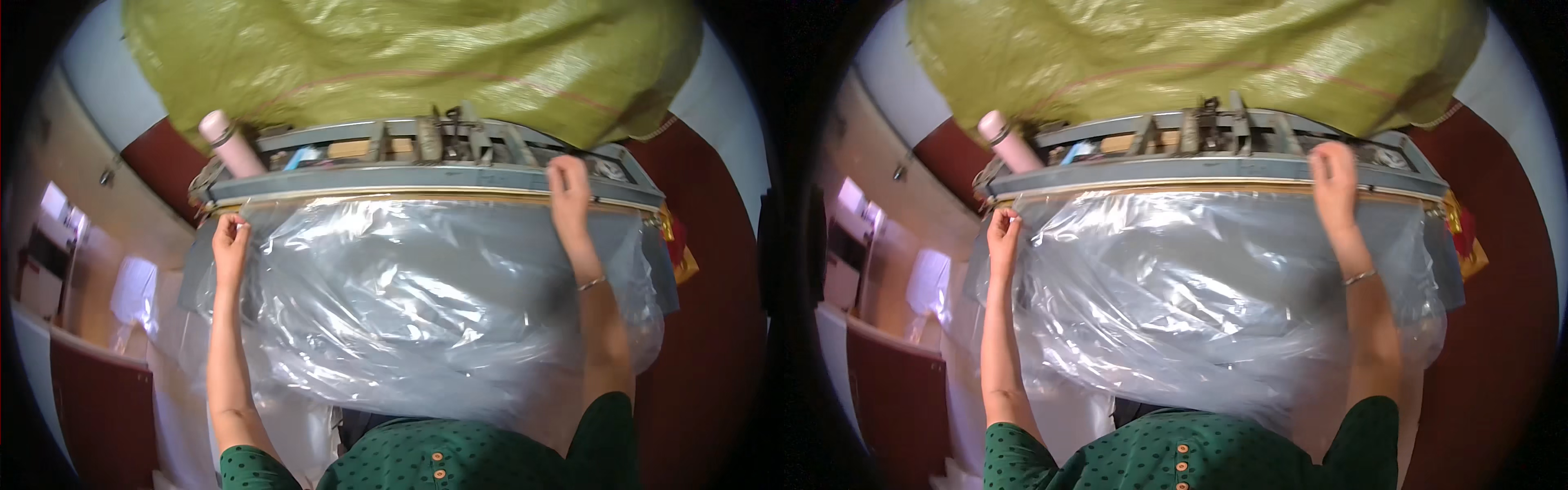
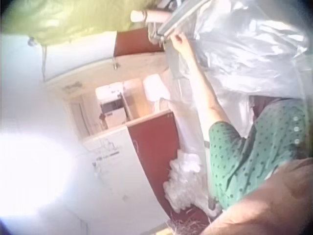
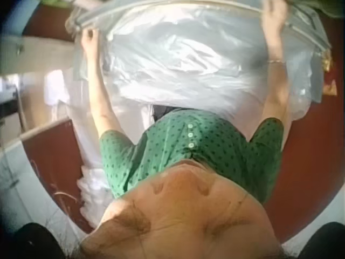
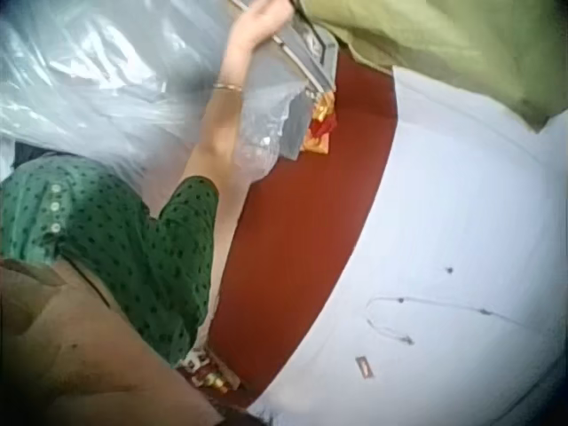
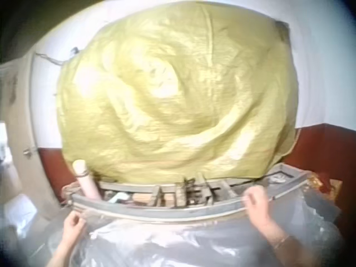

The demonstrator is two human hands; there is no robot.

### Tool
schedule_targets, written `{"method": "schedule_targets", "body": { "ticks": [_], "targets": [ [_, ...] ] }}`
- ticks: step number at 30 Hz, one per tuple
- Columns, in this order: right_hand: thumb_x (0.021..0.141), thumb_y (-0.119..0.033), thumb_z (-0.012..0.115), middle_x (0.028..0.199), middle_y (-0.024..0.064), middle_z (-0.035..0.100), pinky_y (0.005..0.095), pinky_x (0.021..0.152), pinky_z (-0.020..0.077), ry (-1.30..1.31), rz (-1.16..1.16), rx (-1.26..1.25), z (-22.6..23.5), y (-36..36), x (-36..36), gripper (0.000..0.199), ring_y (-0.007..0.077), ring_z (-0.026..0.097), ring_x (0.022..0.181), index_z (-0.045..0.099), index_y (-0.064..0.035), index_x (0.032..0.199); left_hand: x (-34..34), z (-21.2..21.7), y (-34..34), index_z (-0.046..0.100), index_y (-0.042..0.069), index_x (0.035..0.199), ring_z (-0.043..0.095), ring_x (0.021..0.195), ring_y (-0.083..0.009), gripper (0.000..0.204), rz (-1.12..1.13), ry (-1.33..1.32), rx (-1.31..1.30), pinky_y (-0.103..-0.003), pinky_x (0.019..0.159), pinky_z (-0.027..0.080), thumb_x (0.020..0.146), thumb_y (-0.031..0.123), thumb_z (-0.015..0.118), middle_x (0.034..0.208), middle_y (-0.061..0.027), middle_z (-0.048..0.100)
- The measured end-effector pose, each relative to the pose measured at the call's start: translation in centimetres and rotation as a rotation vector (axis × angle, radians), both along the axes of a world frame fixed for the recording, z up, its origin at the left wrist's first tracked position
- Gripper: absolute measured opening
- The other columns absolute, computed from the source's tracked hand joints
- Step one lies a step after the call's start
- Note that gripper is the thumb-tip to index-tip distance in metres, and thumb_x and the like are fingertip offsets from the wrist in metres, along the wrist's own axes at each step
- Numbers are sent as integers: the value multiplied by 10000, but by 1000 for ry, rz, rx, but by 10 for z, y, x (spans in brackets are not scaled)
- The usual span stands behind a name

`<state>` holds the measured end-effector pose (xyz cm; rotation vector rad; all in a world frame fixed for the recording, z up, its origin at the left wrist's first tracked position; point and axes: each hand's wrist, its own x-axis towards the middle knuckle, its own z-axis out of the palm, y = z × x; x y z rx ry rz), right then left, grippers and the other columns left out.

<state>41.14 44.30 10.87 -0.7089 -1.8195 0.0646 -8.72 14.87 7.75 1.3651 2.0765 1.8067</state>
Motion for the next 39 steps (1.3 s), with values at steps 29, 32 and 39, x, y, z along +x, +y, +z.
{"method": "schedule_targets", "body": {
  "ticks": [29, 32, 39],
  "targets": [
    [789, -113, 654, 563, -49, 332, 237, 479, 269, -266, -231, -530, -80, -70, 226, 240, 58, 297, 547, 484, -12, 653, 176, -158, -173, 330, 85, 1337, 426, 1159, -191, 588, 232, -1254, 59, -333, 958, 369, 892, 421, 517, 1279, -60, 437],
    [799, -138, 642, 569, -22, 361, 250, 497, 304, -224, -322, -520, -83, -52, 280, 246, 76, 321, 556, 478, 1, 680, 64, -128, -215, 512, 52, 856, 573, 879, -244, 218, 467, -672, 191, -376, 754, 443, 910, 263, 496, 857, -87, 583],
    [817, -195, 645, 579, 19, 385, 272, 514, 349, -246, -456, -457, -101, -47, 300, 270, 108, 347, 560, 477, -7, 720, 59, -20, -156, 530, 22, 1057, 542, 956, -322, 275, 236, 508, -339, -379, 849, 434, 788, 69, 558, 1037, -148, 561]
  ]
}}
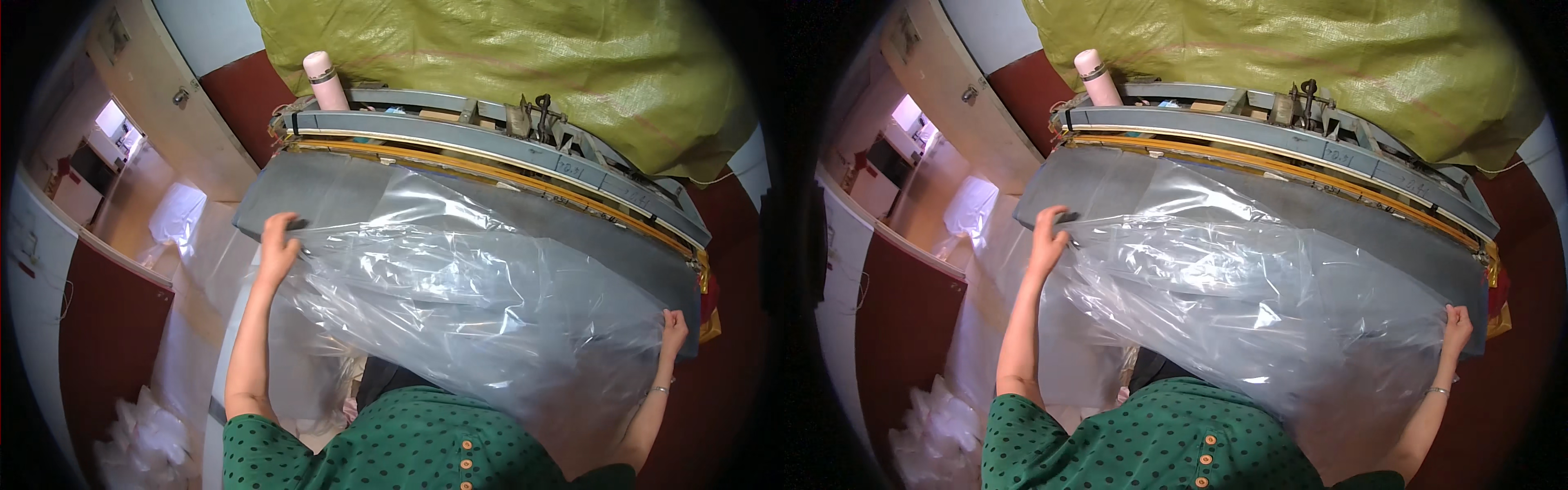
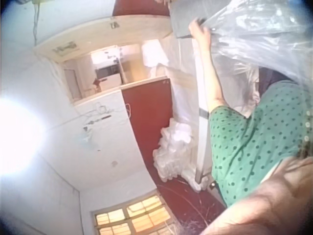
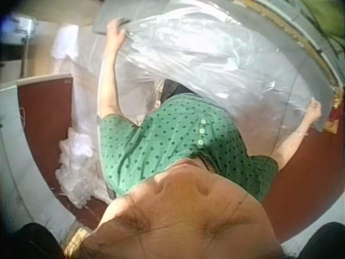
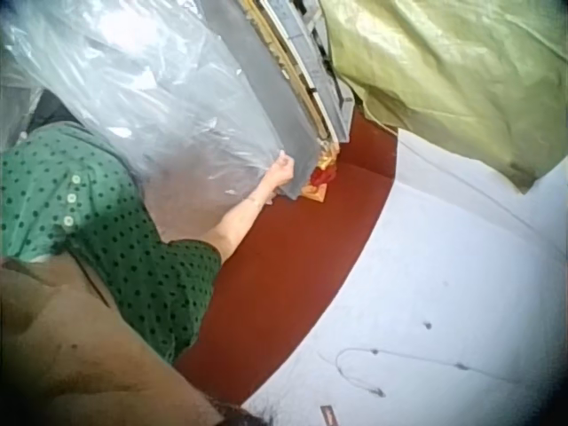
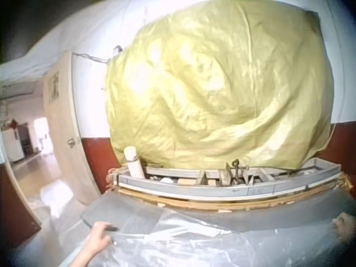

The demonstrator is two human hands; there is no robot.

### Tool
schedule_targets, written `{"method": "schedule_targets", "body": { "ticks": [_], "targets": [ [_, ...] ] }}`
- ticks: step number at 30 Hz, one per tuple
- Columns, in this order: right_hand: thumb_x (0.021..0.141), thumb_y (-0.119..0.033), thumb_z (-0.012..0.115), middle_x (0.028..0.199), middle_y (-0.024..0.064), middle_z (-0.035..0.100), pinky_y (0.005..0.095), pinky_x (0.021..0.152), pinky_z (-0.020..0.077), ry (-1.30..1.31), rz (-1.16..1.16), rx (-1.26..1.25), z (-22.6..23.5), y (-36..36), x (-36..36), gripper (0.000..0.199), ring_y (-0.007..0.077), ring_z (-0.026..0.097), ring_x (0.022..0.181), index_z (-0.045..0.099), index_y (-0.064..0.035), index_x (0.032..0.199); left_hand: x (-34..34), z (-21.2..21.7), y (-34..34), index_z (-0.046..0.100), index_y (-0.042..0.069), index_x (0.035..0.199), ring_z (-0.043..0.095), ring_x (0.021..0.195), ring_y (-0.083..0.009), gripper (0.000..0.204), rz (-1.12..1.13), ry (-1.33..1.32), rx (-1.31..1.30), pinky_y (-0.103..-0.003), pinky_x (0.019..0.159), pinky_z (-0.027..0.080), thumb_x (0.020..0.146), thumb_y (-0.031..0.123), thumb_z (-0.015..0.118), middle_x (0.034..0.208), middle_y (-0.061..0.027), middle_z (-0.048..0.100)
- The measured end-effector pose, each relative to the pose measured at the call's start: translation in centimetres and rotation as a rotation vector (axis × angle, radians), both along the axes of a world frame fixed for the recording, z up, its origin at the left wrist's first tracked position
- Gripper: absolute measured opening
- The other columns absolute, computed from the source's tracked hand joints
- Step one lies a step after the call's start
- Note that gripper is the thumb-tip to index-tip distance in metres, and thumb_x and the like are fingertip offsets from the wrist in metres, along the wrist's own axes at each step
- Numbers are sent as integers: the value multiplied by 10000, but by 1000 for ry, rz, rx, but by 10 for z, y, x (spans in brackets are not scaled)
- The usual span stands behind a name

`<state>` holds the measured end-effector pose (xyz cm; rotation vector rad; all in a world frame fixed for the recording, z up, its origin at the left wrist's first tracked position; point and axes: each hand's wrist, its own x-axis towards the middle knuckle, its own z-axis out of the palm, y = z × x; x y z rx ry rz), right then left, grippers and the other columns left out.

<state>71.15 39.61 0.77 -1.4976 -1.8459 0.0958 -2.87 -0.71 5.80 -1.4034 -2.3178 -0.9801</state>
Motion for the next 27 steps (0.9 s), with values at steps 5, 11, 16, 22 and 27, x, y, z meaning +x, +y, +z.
{"method": "schedule_targets", "body": {
  "ticks": [5, 11, 16, 22, 27],
  "targets": [
    [825, -213, 637, 585, 37, 401, 282, 522, 362, -35, -22, 0, 0, 0, 4, 269, 122, 356, 560, 483, -10, 738, 46, 36, 53, 539, 6, 1141, 518, 1064, -307, 347, -411, -337, -229, -362, 906, 409, 829, 153, 581, 1104, -156, 572],
    [830, -241, 632, 587, 44, 402, 293, 525, 367, -40, -26, 20, -3, 3, 7, 280, 134, 363, 562, 493, -13, 747, 32, 32, 75, 572, 12, 1047, 522, 893, -103, 223, -536, -665, -501, -254, 805, 423, 879, 158, 570, 943, -31, 600],
    [833, -257, 632, 592, 59, 405, 298, 531, 375, -28, -41, 25, -6, 4, 7, 284, 139, 368, 563, 505, -15, 758, 29, 46, 82, 529, 9, 870, 470, 772, -67, 173, -439, -580, -391, -231, 712, 409, 884, 174, 578, 810, 25, 549],
    [839, -255, 628, 591, 54, 410, 294, 532, 377, -2, -31, 23, -4, 1, 3, 277, 135, 366, 560, 512, -17, 760, 38, 56, 82, 543, 58, 871, 461, 671, -51, 194, -396, -929, -223, -207, 586, 387, 914, 247, 533, 823, 17, 568],
    [855, -228, 618, 600, 15, 409, 258, 535, 363, -3, -42, -17, -2, -1, 1, 277, 98, 353, 580, 486, -8, 750, 37, 55, 85, 595, 56, 1018, 521, 730, -61, 267, -407, -871, -722, -215, 560, 401, 914, 293, 526, 911, 2, 619]
  ]
}}
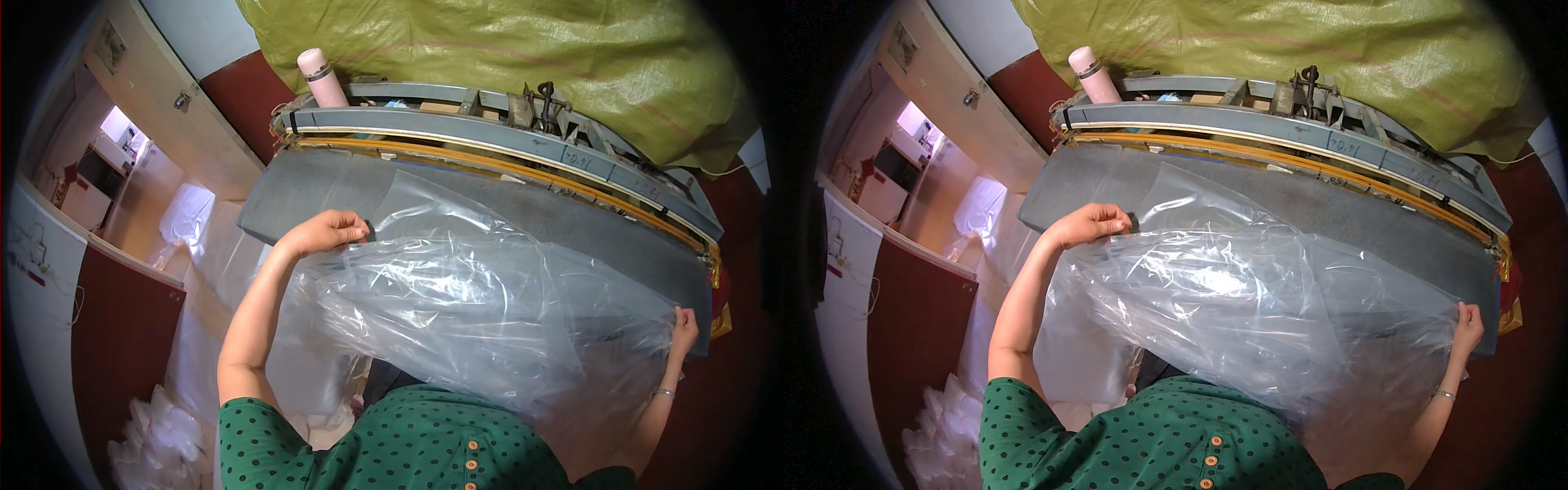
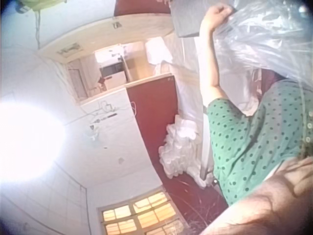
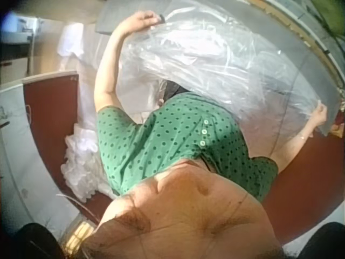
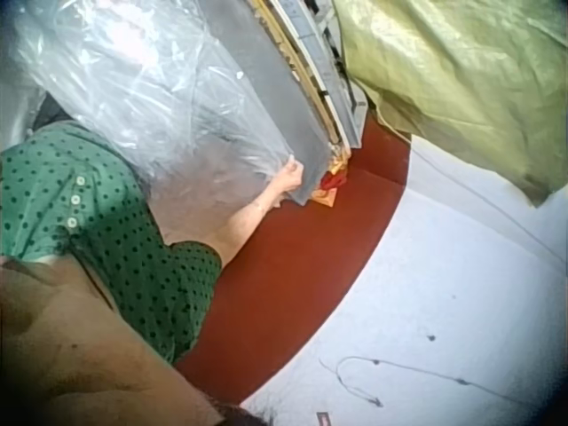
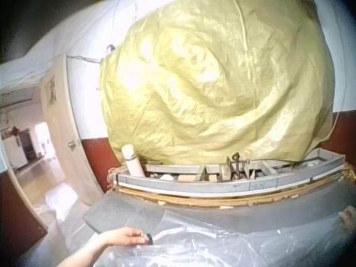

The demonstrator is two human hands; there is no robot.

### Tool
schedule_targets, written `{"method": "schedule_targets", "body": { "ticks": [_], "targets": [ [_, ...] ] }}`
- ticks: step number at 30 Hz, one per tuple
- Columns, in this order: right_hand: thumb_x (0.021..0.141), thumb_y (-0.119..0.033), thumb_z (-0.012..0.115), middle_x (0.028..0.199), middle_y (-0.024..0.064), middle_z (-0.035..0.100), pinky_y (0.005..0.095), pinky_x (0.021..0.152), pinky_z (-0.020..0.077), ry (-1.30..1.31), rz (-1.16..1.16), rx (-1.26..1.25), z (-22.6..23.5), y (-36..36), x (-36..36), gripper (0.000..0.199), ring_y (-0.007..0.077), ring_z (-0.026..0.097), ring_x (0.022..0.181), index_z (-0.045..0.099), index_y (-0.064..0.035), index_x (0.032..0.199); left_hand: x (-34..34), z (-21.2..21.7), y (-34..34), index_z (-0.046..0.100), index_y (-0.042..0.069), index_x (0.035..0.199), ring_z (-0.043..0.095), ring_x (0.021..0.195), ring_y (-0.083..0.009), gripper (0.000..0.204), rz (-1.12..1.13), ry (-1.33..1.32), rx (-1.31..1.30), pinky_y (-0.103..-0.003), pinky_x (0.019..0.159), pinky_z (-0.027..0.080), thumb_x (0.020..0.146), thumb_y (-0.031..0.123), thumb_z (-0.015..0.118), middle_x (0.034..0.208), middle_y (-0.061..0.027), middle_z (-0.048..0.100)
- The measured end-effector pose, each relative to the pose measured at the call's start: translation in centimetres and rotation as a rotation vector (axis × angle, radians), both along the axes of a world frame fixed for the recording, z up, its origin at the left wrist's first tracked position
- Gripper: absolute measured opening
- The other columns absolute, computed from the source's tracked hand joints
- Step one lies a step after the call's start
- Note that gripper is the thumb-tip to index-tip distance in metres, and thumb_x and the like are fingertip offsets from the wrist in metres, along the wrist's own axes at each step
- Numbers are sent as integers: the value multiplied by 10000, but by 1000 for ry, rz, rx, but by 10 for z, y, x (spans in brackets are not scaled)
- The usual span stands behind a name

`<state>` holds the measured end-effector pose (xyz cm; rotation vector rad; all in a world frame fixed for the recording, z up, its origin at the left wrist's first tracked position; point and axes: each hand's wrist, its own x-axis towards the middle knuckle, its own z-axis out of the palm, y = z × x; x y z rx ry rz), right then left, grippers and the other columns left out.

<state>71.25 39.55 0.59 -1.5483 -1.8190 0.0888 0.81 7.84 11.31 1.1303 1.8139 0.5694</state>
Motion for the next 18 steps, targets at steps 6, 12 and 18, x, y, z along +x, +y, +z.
{"method": "schedule_targets", "body": {
  "ticks": [6, 12, 18],
  "targets": [
    [850, -249, 619, 587, 30, 392, 268, 527, 367, -17, 6, 43, -7, 5, 6, 279, 115, 354, 558, 505, -15, 751, 3, -10, -8, 575, 30, 1121, 528, 826, -101, 323, -258, -82, 92, -255, 652, 445, 847, 194, 622, 870, -9, 600],
    [854, -259, 612, 596, 27, 400, 263, 543, 372, -28, -29, 16, -2, 1, 1, 278, 115, 362, 570, 514, -15, 762, 24, 8, -21, 586, 47, 1008, 558, 789, -159, 311, -286, 275, 181, -300, 695, 454, 735, 123, 713, 816, -55, 589],
    [857, -278, 605, 605, 32, 424, 270, 552, 379, -19, -1, 36, -6, 5, 6, 298, 112, 373, 578, 514, -9, 767, 39, -17, -53, 594, 47, 972, 595, 778, -240, 307, -258, 414, 343, -342, 692, 471, 706, 152, 705, 872, -97, 617]
  ]
}}
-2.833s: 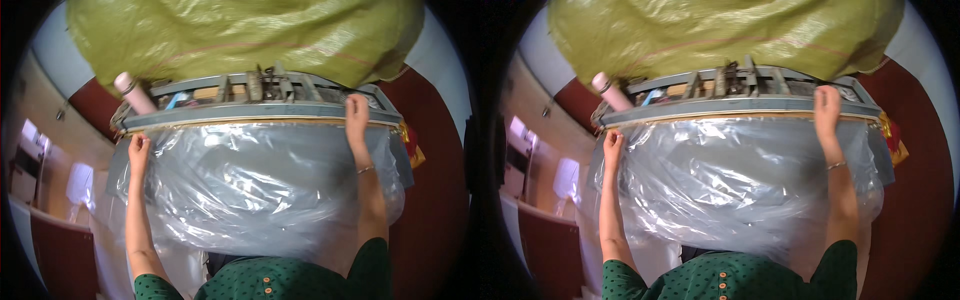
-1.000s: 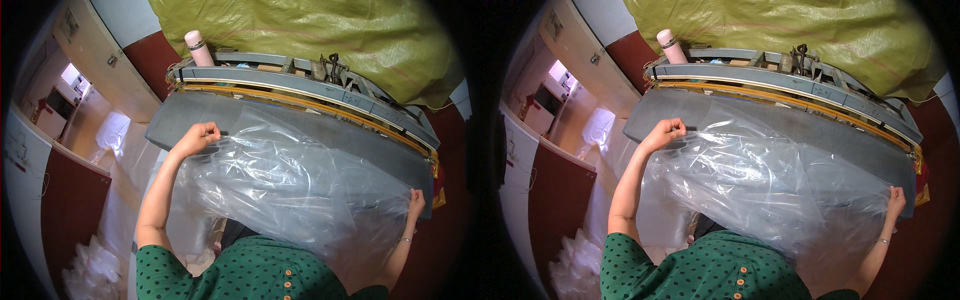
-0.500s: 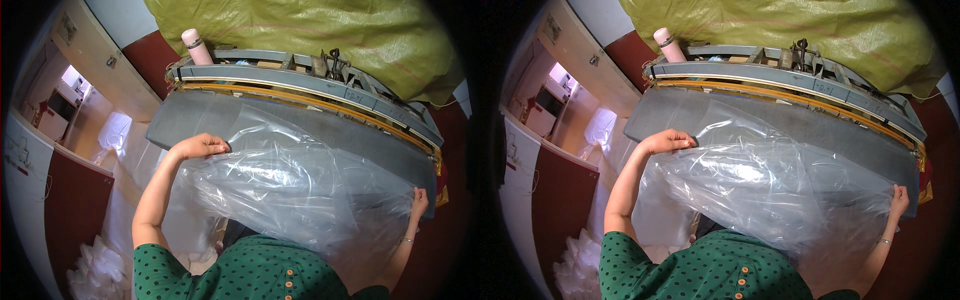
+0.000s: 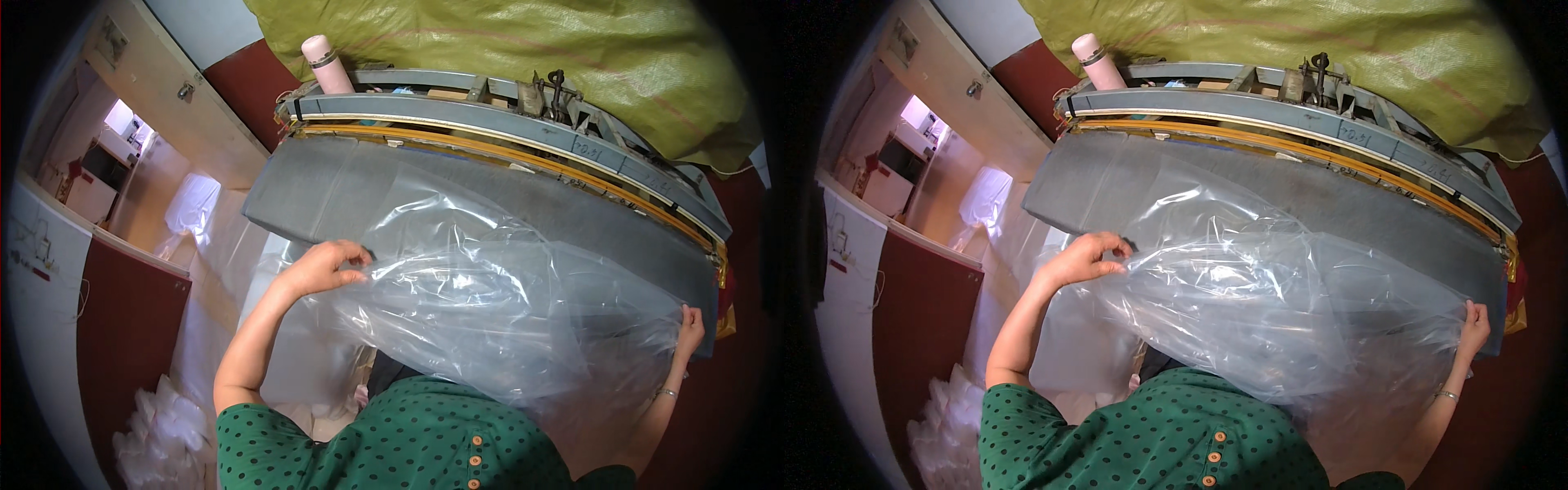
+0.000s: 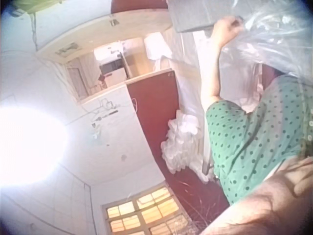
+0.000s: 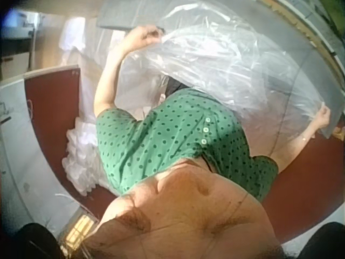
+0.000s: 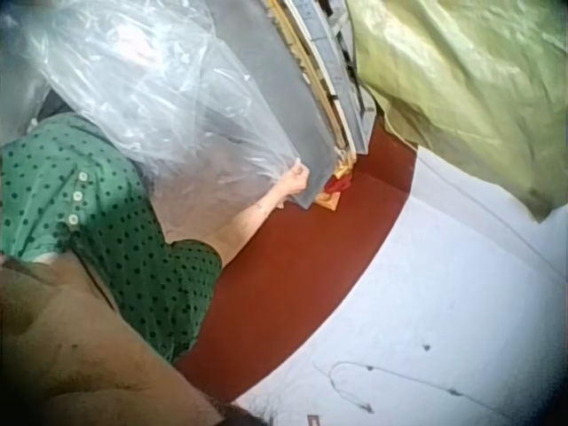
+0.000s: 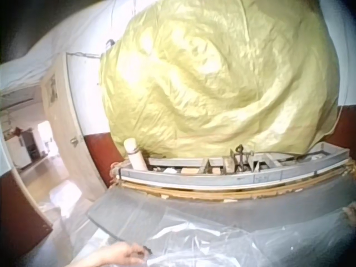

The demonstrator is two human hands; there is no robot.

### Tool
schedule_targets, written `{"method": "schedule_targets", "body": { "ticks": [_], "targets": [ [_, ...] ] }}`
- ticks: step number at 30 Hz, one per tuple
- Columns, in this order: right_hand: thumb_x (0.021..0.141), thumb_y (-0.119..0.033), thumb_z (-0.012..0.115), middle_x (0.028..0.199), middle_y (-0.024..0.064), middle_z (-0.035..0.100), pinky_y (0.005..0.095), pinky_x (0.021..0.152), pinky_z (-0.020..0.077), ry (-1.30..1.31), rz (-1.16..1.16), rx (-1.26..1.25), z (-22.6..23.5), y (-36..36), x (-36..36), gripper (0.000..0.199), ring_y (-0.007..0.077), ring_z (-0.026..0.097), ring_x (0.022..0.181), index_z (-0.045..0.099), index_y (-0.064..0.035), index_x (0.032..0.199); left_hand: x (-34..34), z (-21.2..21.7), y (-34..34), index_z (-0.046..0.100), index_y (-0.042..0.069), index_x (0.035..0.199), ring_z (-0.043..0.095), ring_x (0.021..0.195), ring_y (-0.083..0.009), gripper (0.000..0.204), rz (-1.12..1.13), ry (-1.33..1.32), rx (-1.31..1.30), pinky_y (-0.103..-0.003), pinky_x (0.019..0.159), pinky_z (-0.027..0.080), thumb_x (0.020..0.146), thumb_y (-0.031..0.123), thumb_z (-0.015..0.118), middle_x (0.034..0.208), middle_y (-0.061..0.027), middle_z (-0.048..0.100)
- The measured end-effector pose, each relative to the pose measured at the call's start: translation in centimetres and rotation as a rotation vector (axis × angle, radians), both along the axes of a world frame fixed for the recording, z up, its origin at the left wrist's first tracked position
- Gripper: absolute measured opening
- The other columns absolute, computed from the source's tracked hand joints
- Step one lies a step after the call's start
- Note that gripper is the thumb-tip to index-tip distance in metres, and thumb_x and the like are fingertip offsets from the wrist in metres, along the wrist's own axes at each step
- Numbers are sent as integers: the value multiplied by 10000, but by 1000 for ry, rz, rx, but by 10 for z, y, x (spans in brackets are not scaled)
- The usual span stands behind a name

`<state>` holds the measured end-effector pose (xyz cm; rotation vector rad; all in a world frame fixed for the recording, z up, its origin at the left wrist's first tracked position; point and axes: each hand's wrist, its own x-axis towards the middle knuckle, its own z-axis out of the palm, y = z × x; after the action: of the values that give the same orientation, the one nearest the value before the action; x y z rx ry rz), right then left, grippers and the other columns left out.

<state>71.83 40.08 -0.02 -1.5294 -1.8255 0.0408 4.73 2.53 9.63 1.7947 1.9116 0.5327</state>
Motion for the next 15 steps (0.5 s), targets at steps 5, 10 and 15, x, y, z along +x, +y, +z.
{"method": "schedule_targets", "body": {
  "ticks": [5, 10, 15],
  "targets": [
    [860, -274, 609, 603, 16, 419, 250, 545, 367, -21, -33, -13, 3, -4, -1, 293, 99, 366, 577, 511, -14, 768, 19, 1, -11, 566, 40, 913, 573, 757, -260, 220, 20, 164, -70, -366, 634, 466, 710, 78, 641, 845, -95, 590],
    [862, -271, 609, 602, 18, 398, 243, 540, 359, -45, -39, -15, 7, -6, -6, 298, 97, 355, 578, 495, -13, 764, 5, 3, 5, 437, 15, 882, 553, 743, -281, 167, 294, 390, 326, -376, 667, 442, 755, 26, 544, 807, -130, 551],
    [865, -269, 604, 610, 35, 401, 253, 548, 370, -18, -33, -10, 5, -3, -3, 292, 105, 362, 580, 495, -15, 770, -9, 12, 34, 386, 25, 1002, 547, 796, -260, 197, 306, -77, 293, -323, 732, 434, 830, 21, 481, 829, -113, 531]
  ]
}}
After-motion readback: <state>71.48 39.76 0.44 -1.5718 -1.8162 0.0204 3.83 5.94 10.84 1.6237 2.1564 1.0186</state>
